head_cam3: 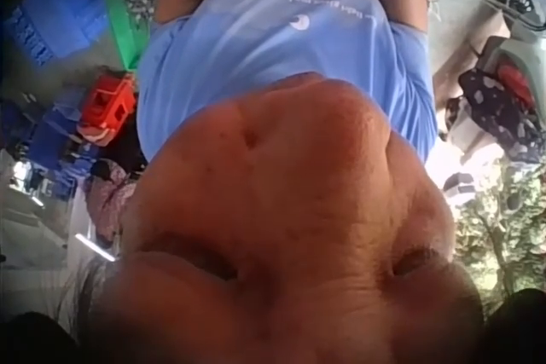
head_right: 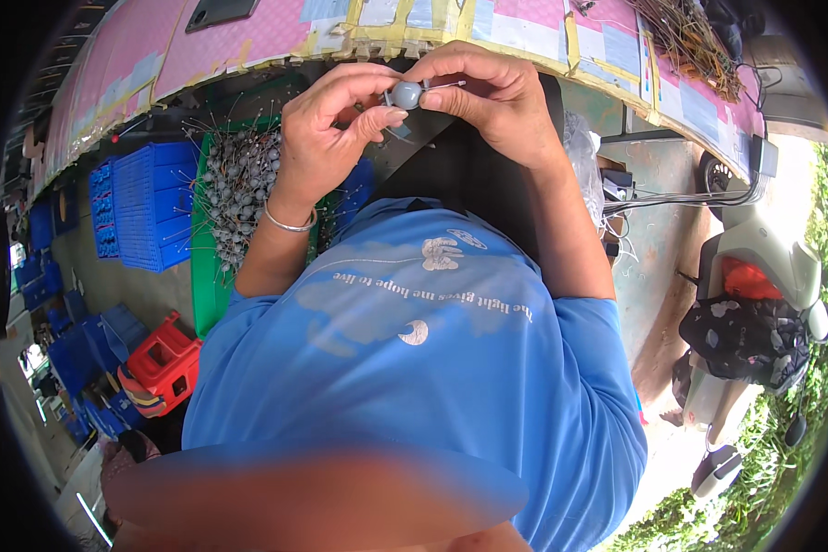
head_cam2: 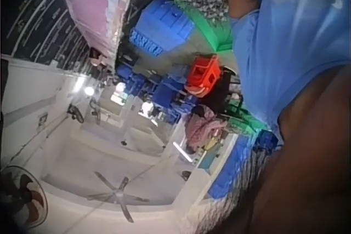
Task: Assembling small mechanical components by hand at a workbench.
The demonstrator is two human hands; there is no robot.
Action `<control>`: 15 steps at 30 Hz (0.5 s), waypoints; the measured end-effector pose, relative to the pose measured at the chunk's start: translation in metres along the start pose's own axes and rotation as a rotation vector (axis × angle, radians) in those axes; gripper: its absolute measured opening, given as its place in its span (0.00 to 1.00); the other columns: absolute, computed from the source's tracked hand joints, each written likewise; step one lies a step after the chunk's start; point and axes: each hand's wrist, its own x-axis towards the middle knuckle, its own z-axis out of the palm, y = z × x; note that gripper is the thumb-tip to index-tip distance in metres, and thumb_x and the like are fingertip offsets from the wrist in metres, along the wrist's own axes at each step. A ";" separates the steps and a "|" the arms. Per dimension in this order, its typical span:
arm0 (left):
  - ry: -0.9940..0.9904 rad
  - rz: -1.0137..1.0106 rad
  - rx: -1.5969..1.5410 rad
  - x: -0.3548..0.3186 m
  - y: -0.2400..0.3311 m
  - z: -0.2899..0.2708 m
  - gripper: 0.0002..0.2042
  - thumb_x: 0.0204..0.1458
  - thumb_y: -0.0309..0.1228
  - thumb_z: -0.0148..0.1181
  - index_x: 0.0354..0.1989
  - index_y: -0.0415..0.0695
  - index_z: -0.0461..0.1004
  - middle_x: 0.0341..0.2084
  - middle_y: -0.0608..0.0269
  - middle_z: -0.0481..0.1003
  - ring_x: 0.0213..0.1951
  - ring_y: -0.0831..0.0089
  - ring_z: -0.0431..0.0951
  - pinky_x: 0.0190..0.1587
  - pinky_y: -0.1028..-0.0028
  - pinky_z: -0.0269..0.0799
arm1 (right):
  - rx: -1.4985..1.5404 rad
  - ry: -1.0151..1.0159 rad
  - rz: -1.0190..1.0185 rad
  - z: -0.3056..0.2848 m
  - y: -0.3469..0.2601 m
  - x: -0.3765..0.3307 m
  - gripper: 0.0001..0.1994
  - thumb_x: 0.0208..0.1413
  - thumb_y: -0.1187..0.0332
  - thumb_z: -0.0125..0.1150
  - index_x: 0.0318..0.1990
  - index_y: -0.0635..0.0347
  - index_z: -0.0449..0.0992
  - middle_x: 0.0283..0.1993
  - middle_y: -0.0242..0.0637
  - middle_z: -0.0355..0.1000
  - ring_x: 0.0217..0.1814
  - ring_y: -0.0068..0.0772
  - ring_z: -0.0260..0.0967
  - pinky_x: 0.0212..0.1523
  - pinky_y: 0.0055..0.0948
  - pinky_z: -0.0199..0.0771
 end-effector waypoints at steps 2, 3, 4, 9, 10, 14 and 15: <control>0.034 -0.097 -0.126 -0.005 0.008 0.004 0.10 0.47 0.21 0.69 0.38 0.35 0.77 0.38 0.59 0.79 0.27 0.79 0.80 0.26 0.80 0.77 | 0.043 -0.040 0.025 -0.007 0.005 0.003 0.10 0.52 0.79 0.66 0.43 0.65 0.81 0.42 0.36 0.78 0.44 0.25 0.75 0.49 0.25 0.75; 0.031 -0.097 -0.125 -0.006 0.010 0.004 0.10 0.47 0.21 0.69 0.38 0.35 0.77 0.38 0.59 0.79 0.27 0.79 0.80 0.26 0.80 0.77 | 0.071 -0.098 0.056 -0.012 0.008 0.004 0.10 0.51 0.78 0.66 0.42 0.66 0.81 0.42 0.38 0.77 0.45 0.29 0.74 0.49 0.26 0.74; 0.002 -0.132 -0.148 -0.008 0.011 0.002 0.10 0.47 0.21 0.69 0.38 0.35 0.78 0.38 0.59 0.78 0.28 0.79 0.80 0.27 0.80 0.78 | 0.099 -0.157 0.087 -0.014 0.011 0.005 0.10 0.50 0.78 0.67 0.41 0.67 0.81 0.41 0.40 0.77 0.45 0.32 0.74 0.49 0.28 0.73; 0.004 -0.182 -0.168 -0.015 0.008 -0.007 0.10 0.48 0.20 0.68 0.39 0.35 0.78 0.38 0.59 0.78 0.29 0.79 0.80 0.26 0.81 0.79 | 0.240 -0.075 0.092 0.000 0.029 -0.002 0.09 0.53 0.76 0.65 0.42 0.66 0.81 0.43 0.44 0.78 0.45 0.35 0.76 0.47 0.30 0.77; 0.011 -0.163 -0.143 -0.015 0.009 -0.008 0.10 0.48 0.20 0.68 0.39 0.35 0.78 0.39 0.59 0.78 0.29 0.79 0.80 0.26 0.81 0.79 | 0.355 -0.029 0.125 0.002 0.031 -0.004 0.08 0.56 0.75 0.63 0.42 0.66 0.80 0.43 0.45 0.78 0.45 0.35 0.77 0.47 0.30 0.78; 0.064 -0.163 -0.103 -0.025 0.013 -0.011 0.09 0.47 0.21 0.69 0.38 0.36 0.79 0.38 0.60 0.79 0.26 0.81 0.79 0.23 0.82 0.75 | 0.379 0.027 0.144 0.019 0.025 -0.007 0.08 0.62 0.72 0.58 0.42 0.66 0.79 0.43 0.47 0.79 0.43 0.33 0.78 0.45 0.30 0.81; 0.065 -0.158 -0.098 -0.028 0.015 -0.014 0.09 0.47 0.21 0.69 0.38 0.36 0.79 0.38 0.60 0.79 0.26 0.81 0.79 0.23 0.82 0.75 | 0.303 0.032 0.143 0.024 0.023 -0.007 0.08 0.61 0.72 0.59 0.42 0.66 0.79 0.43 0.46 0.79 0.43 0.32 0.78 0.45 0.29 0.80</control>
